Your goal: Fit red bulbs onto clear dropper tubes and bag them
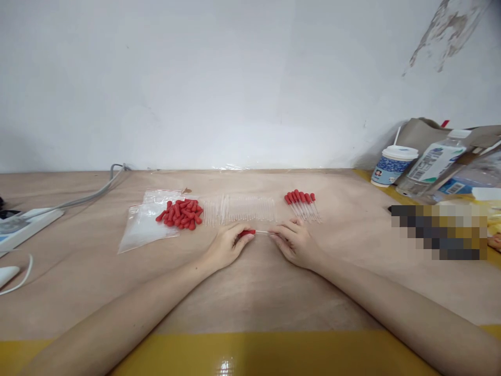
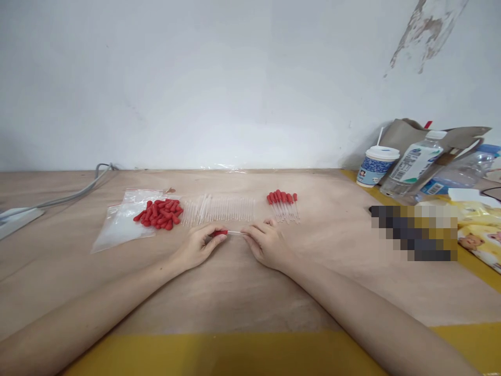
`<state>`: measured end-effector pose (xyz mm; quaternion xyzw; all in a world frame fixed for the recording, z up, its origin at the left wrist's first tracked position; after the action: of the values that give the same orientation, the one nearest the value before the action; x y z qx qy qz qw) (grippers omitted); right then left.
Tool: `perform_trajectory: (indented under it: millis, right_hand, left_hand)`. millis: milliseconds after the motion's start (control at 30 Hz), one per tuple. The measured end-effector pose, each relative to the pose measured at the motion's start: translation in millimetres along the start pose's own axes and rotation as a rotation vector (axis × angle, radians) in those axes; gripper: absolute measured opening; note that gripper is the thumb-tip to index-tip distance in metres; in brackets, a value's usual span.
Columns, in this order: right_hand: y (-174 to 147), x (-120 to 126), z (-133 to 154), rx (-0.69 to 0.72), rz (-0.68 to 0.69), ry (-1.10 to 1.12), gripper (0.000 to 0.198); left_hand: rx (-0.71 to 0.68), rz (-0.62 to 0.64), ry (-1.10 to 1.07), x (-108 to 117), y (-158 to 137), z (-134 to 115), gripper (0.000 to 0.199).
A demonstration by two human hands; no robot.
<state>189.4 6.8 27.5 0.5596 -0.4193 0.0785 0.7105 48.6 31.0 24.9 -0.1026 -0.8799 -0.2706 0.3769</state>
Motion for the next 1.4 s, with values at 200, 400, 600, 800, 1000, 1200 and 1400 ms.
perform_trajectory:
  millis: [200, 400, 600, 800, 1000, 1200, 1400]
  right_hand:
    - [0, -6, -1, 0.039, 0.027, 0.079, 0.018]
    - [2, -6, -1, 0.062, 0.094, 0.005, 0.022]
    - [4, -2, 14, 0.132, 0.062, -0.211, 0.030]
    - [2, -4, 7, 0.088, 0.050, -0.149, 0.021]
    - [5, 0, 10, 0.154, 0.012, -0.108, 0.019]
    - [6, -4, 11, 0.157, 0.024, -0.051, 0.021]
    - [5, -7, 13, 0.102, 0.020, 0.016, 0.021]
  left_hand:
    - [-0.039, 0.051, -0.025, -3, -3, -1, 0.017]
    - [-0.108, 0.108, -0.008, -8, -8, -5, 0.018]
    - [-0.077, 0.007, 0.075, -4, -7, -2, 0.018]
    - [-0.121, -0.047, 0.028, 3, -4, -8, 0.018]
    - [-0.064, -0.013, -0.032, 2, -3, -1, 0.018]
    - [-0.029, 0.063, -0.063, -7, -5, 6, 0.019]
    - [-0.010, 0.101, -0.069, -13, -6, 11, 0.020]
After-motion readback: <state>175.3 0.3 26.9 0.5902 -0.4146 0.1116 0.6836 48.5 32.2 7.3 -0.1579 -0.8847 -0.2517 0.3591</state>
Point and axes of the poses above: each hand's wrist, its own y-axis towards the middle knuckle, its own x-axis out of the back of the hand, z = x × y, the point moved 8 cm from there along y, towards the middle knuckle, and after that the axes turned 10 degrees about x, right-handed, at the moved point
